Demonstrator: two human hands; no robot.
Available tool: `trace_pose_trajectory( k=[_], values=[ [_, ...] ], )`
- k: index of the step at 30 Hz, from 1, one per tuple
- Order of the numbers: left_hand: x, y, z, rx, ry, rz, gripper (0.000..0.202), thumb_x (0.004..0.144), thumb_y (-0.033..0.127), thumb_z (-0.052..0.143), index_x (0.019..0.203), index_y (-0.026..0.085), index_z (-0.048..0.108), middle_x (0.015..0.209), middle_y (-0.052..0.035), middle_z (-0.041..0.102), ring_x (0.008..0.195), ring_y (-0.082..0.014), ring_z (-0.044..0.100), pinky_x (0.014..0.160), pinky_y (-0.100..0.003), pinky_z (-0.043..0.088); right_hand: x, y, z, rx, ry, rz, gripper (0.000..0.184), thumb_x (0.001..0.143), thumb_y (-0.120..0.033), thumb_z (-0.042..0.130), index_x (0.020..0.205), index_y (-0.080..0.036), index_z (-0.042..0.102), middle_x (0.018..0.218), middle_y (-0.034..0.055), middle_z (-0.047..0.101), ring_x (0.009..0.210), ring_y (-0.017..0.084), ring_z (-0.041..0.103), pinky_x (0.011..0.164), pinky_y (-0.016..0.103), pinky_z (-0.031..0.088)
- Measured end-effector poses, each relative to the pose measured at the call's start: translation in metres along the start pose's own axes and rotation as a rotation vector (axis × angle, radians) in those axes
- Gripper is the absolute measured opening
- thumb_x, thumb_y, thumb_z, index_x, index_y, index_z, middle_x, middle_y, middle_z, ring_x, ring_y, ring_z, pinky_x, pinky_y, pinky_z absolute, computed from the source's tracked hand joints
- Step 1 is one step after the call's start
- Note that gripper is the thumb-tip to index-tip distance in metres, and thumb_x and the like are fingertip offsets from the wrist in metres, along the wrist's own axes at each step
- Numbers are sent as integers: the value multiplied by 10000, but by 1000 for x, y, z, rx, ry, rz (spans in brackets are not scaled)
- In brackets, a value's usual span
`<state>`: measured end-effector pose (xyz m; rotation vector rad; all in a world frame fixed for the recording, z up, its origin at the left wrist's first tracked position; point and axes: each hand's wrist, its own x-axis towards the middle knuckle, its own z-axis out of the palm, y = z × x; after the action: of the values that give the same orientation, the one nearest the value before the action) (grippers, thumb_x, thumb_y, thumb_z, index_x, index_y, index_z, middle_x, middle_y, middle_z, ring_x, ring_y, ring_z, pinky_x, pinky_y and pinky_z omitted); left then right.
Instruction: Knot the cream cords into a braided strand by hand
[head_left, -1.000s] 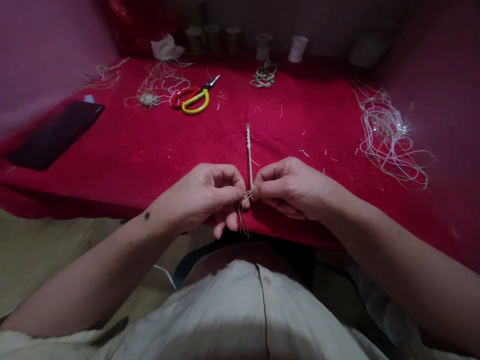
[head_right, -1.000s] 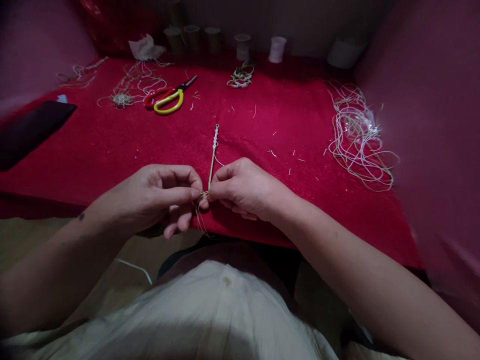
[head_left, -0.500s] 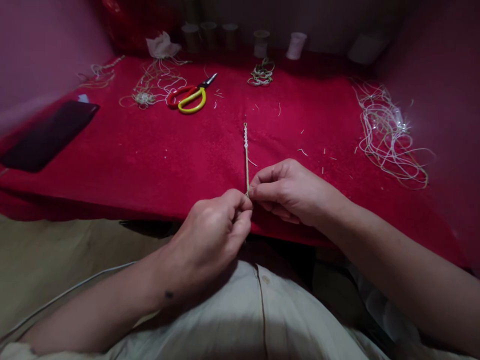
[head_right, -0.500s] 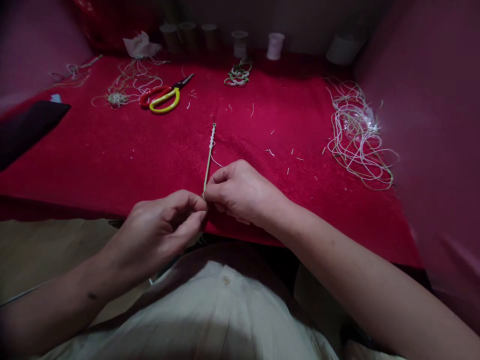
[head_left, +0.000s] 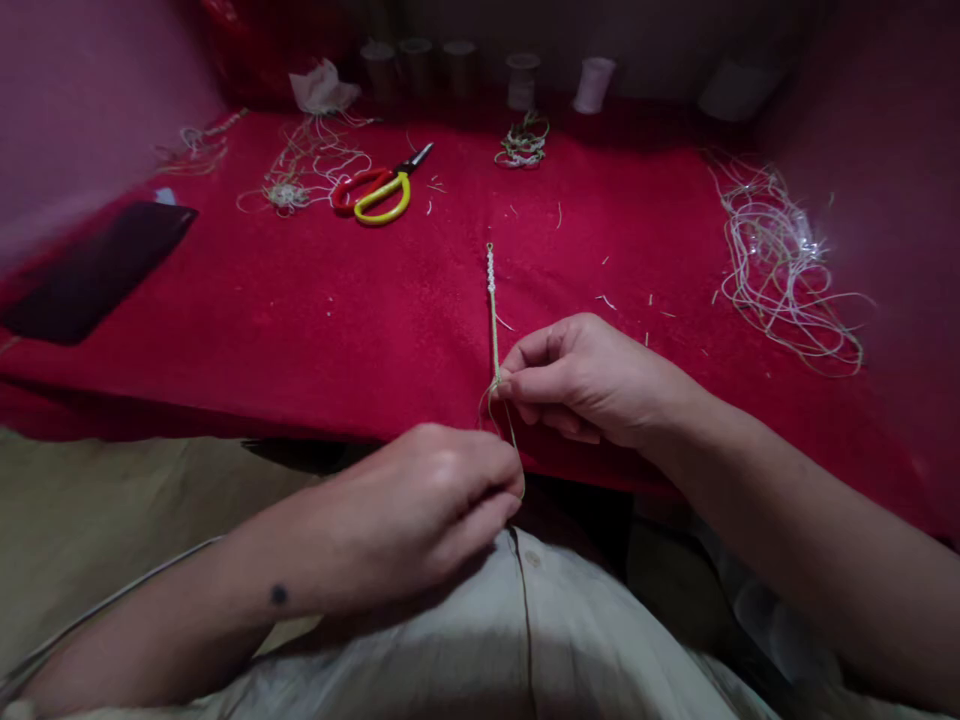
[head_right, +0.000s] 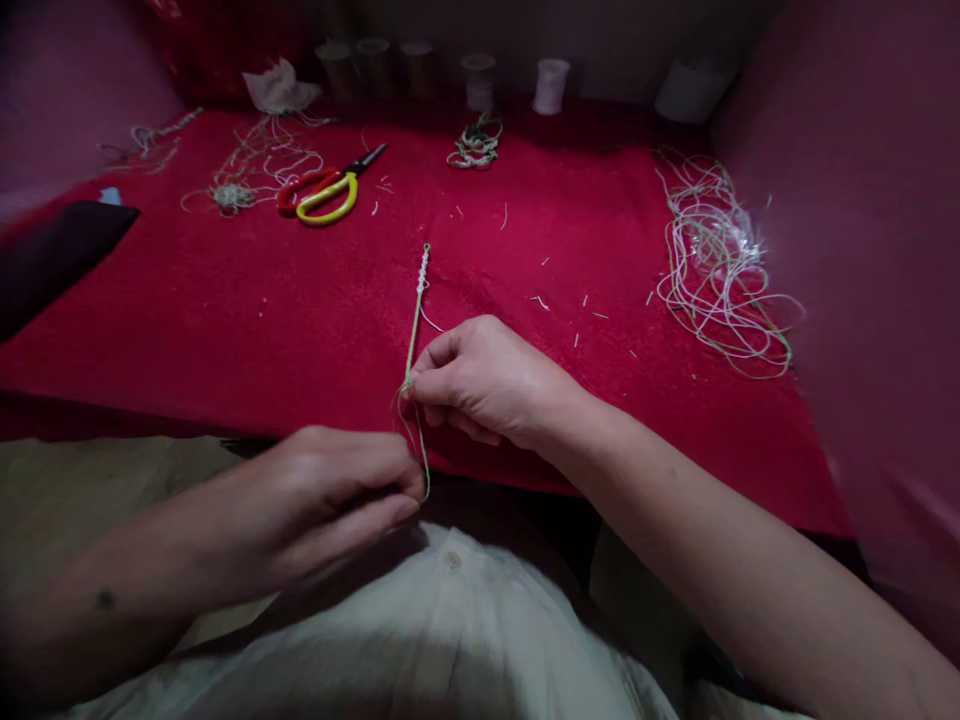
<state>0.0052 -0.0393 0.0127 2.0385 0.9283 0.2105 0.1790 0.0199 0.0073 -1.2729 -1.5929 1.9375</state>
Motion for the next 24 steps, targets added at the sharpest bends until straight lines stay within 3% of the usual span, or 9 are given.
trace_pose_trajectory(
  k=[1, 3, 5, 8, 11, 24],
  values=[
    [0, 0, -6, -128, 54, -85, 154, 855, 188, 484, 725, 167, 566, 574, 12, 551, 490, -85, 499, 451, -185, 373, 0, 0, 0, 0, 3, 1, 140, 751, -129, 569, 611, -141, 567, 436, -50, 488, 273, 34, 325, 249, 168, 188],
    [3, -1, -15, -413, 346, -281, 84, 848, 240, 517, 856, 170, 565, 491, 34, 541, 383, -91, 491, 364, -175, 363, 1, 0, 0, 0, 2, -2, 155, 752, -134, 574, 599, -145, 556, 414, -56, 471, 267, 33, 322, 246, 167, 187],
    [9, -3, -19, -673, 451, -353, 133, 825, 240, 557, 928, 158, 539, 506, 11, 604, 369, -123, 551, 365, -196, 424, 1, 0, -1, -1, -4, -7, 167, 757, -149, 583, 593, -147, 550, 403, -61, 461, 265, 28, 322, 247, 162, 188],
    [19, -6, -17, -951, 307, -379, 114, 803, 164, 566, 904, 135, 524, 591, -44, 665, 475, -174, 654, 452, -244, 522, 2, 1, -1, -8, -12, -11, 174, 759, -141, 576, 588, -146, 546, 421, -56, 488, 266, 23, 331, 251, 158, 196],
    [25, -7, -13, -1058, 248, -397, 51, 806, 138, 559, 840, 128, 522, 615, -44, 655, 488, -165, 654, 472, -273, 548, 1, 0, -1, -27, 2, -15, 175, 748, -122, 568, 578, -147, 541, 414, -53, 485, 261, 26, 328, 256, 160, 199],
    [25, -14, -16, -917, 214, -386, 28, 835, 148, 511, 810, 158, 517, 523, 18, 584, 319, -83, 491, 319, -190, 440, 0, -4, 3, -164, 80, -30, 188, 737, -91, 531, 558, -145, 510, 383, -69, 432, 280, 20, 308, 294, 165, 182]
  ],
)
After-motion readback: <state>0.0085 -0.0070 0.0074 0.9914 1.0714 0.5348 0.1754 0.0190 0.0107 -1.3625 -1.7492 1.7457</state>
